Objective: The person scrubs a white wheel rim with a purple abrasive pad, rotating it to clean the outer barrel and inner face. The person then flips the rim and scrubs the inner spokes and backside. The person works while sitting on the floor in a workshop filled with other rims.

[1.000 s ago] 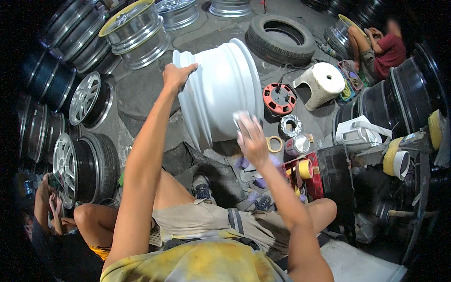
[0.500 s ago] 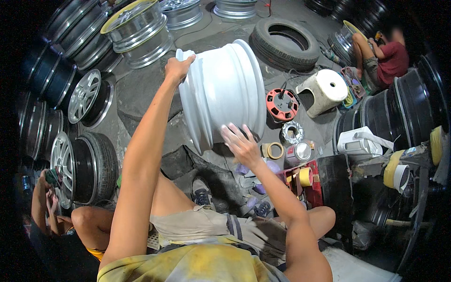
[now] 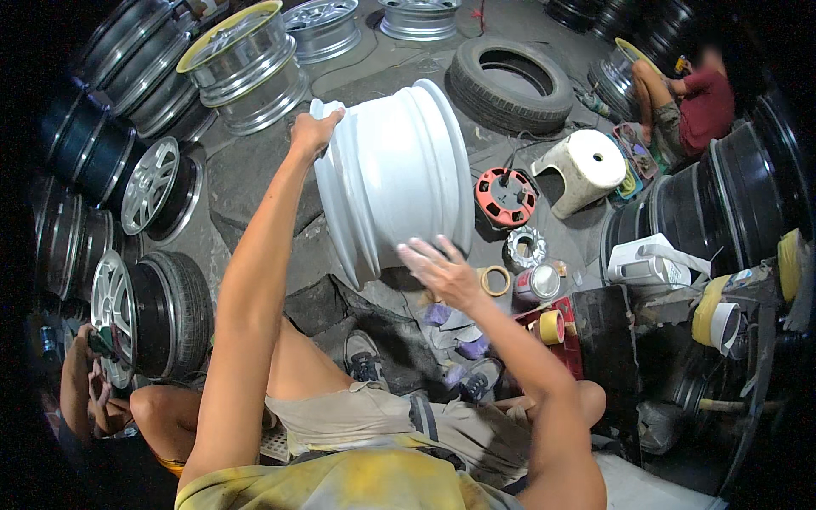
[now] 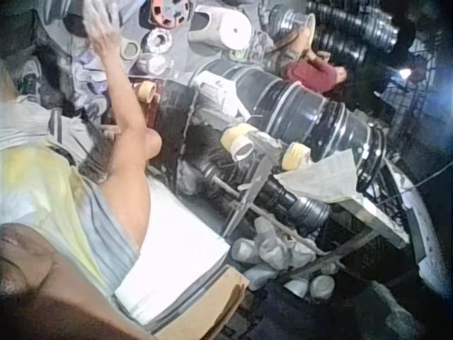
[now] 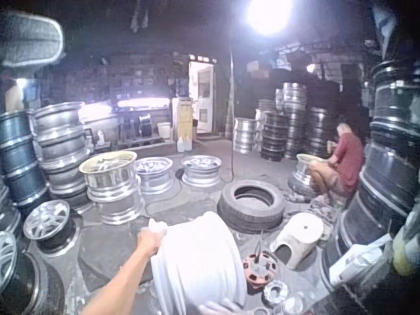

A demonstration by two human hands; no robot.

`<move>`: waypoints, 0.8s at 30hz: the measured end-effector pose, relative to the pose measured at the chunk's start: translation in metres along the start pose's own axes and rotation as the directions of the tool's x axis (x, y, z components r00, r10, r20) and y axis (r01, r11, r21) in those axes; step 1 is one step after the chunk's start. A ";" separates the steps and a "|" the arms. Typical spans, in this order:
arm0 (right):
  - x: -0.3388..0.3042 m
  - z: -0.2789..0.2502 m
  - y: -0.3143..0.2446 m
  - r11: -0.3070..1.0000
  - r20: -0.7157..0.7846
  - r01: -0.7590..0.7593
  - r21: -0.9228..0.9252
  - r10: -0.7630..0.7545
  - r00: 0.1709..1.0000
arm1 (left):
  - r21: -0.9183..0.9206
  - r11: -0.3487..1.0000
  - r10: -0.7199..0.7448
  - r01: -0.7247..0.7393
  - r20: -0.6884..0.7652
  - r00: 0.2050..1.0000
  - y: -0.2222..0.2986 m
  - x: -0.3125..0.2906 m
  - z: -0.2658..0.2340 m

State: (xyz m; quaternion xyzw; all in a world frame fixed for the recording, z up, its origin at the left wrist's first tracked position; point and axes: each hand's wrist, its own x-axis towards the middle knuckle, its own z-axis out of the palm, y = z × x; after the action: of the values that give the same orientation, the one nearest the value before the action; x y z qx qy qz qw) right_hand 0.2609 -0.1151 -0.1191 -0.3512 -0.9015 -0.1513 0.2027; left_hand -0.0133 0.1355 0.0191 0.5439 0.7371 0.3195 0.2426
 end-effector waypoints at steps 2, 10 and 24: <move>0.004 -0.024 0.026 0.994 0.006 -0.021 -0.111 0.022 1.000 | -0.038 0.999 0.008 -0.008 0.004 1.000 0.001 -0.019 0.000; 0.212 -0.055 0.133 0.883 0.333 -0.446 -0.145 0.468 0.818 | -0.135 0.989 0.064 -0.062 0.011 0.998 0.005 -0.081 0.004; 0.106 -0.073 0.067 0.931 -0.147 -0.350 -0.107 0.333 0.931 | -0.099 0.990 0.093 -0.102 -0.095 0.991 -0.009 -0.102 -0.001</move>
State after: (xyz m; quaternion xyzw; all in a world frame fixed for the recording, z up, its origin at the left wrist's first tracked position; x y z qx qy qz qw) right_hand 0.2552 -0.0378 0.0037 -0.5051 -0.7999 -0.1947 0.2591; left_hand 0.0096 0.0362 0.0141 0.5510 0.7023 0.3930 0.2209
